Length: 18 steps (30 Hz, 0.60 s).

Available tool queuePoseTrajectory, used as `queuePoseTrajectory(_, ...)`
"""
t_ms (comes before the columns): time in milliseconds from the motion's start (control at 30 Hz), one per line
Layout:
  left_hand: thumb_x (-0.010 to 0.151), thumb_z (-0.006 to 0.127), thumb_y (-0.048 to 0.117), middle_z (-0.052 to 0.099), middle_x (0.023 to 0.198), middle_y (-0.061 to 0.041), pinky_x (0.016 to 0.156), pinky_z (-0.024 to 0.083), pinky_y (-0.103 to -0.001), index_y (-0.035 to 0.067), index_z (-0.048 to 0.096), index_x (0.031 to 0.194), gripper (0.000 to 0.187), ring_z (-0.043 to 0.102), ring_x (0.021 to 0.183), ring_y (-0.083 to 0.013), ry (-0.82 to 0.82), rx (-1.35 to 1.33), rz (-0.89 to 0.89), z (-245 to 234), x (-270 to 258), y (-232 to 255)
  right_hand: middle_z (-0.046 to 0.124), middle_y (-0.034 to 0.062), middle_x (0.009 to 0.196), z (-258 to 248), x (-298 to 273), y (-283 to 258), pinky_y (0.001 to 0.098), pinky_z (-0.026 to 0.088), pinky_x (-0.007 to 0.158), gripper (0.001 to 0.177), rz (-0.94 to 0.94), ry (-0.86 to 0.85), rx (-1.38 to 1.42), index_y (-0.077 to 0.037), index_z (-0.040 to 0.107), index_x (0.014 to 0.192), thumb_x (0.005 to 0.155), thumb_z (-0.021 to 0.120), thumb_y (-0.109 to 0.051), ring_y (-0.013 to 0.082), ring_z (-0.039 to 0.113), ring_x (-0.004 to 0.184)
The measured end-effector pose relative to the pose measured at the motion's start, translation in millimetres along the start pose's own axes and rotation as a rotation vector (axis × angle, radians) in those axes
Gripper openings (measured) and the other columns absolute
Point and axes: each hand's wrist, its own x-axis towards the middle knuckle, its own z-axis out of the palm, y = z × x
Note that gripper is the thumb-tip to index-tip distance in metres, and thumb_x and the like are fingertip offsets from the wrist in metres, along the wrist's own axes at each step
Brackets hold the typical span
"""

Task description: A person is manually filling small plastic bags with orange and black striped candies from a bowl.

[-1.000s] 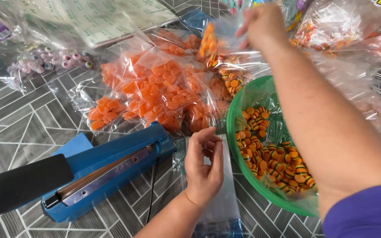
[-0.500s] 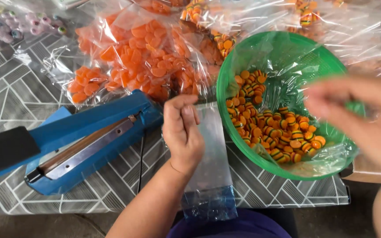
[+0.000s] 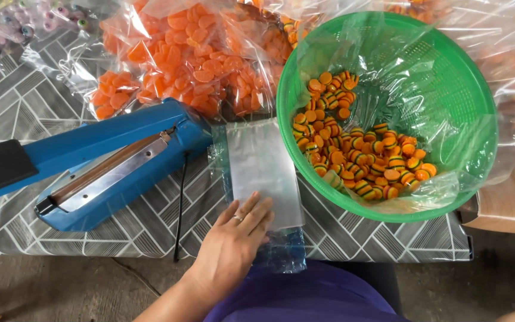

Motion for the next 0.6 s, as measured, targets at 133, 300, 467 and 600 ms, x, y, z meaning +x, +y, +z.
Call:
queuePoseTrajectory(133, 0.102, 0.053, -0.001, 0.067, 0.136, -0.016, 0.105, 0.051, -0.054, 0.001, 0.073, 0.119, 0.026, 0.06, 0.132, -0.0384, 0.196, 0.129, 0.08, -3, -3, 11, 0.067, 0.0051, 0.112, 38, 4, -47, 0.0479, 0.053, 0.116, 0.052, 0.093, 0.185, -0.002, -0.013, 0.061, 0.114, 0.107, 0.038, -0.06, 0.0398, 0.056, 0.156)
queuePoseTrajectory(300, 0.106, 0.049, 0.006, 0.074, 0.117, -0.011, 0.102, 0.052, -0.047, 0.005, 0.066, 0.124, 0.025, 0.071, 0.117, -0.0316, 0.238, 0.186, 0.073, -16, 3, 15, 0.063, 0.0103, 0.103, 79, 33, -131, 0.0424, 0.06, 0.107, 0.06, 0.227, 0.431, -0.019, -0.006, 0.059, 0.104, 0.13, 0.02, -0.045, 0.041, 0.063, 0.153)
queuePoseTrajectory(467, 0.082, 0.065, -0.012, 0.069, 0.091, -0.003, 0.084, 0.055, -0.041, 0.009, 0.07, 0.104, 0.031, 0.067, 0.082, -0.0258, 0.33, -0.217, -0.134, -16, 17, 2, 0.059, 0.0126, 0.089, 117, 164, -316, 0.048, 0.059, 0.125, 0.02, 0.163, 0.634, 0.05, 0.001, 0.051, 0.128, 0.12, 0.04, -0.013, 0.0315, 0.07, 0.108)
queuePoseTrajectory(600, 0.08, 0.085, 0.009, 0.074, 0.08, 0.001, 0.071, 0.057, -0.029, 0.01, 0.083, 0.094, 0.014, 0.068, 0.077, -0.014, 0.178, -0.613, -0.473, -38, 35, 2, 0.064, 0.0159, 0.093, 116, 183, -347, 0.037, 0.062, 0.109, 0.016, 0.186, 0.633, -0.021, 0.006, 0.059, 0.117, 0.112, 0.048, -0.004, 0.0367, 0.075, 0.116)
